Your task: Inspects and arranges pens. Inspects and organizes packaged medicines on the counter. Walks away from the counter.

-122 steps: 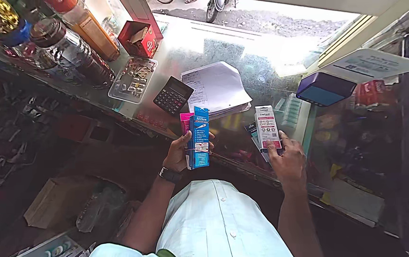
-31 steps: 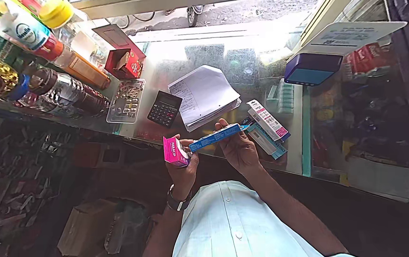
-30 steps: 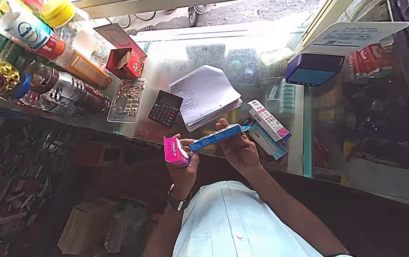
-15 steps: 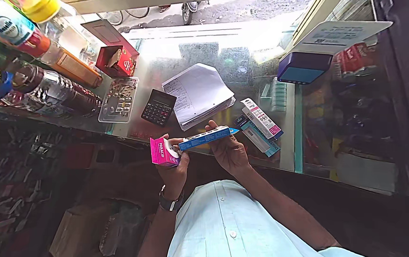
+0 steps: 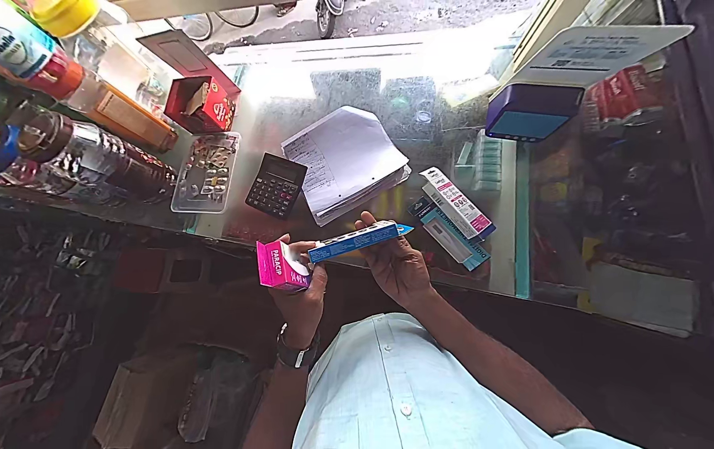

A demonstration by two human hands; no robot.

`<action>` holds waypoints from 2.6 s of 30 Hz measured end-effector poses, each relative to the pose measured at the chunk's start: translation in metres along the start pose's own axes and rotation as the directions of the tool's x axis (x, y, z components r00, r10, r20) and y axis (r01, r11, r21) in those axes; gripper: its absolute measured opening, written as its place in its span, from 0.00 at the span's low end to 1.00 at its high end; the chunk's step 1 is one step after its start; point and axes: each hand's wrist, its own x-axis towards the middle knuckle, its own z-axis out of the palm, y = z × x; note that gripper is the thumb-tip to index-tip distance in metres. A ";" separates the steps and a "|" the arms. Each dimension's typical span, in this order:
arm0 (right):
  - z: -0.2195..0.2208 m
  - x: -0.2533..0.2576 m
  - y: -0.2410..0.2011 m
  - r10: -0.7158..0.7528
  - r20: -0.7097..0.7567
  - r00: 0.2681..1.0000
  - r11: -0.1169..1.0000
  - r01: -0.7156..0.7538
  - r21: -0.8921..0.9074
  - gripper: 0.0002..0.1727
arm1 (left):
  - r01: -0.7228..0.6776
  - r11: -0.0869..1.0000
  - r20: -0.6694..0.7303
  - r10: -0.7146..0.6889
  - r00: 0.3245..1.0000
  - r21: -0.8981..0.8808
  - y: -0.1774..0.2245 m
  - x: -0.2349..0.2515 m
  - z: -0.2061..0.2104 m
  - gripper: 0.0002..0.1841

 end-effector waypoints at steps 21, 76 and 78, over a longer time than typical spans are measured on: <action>0.003 0.002 0.002 -0.004 -0.012 1.000 1.000 0.004 0.003 0.14 | -0.001 1.000 -0.011 0.001 1.000 -0.001 0.000 0.003 -0.001 0.33; 0.011 -0.010 -0.044 -0.202 0.239 0.950 0.917 0.269 -0.295 0.22 | 0.453 0.747 0.273 -0.363 0.891 -0.487 -0.003 0.003 0.024 0.35; 0.010 -0.010 -0.045 -0.206 0.237 0.949 0.919 0.271 -0.288 0.22 | 0.457 0.745 0.281 -0.362 0.889 -0.486 -0.003 0.004 0.025 0.34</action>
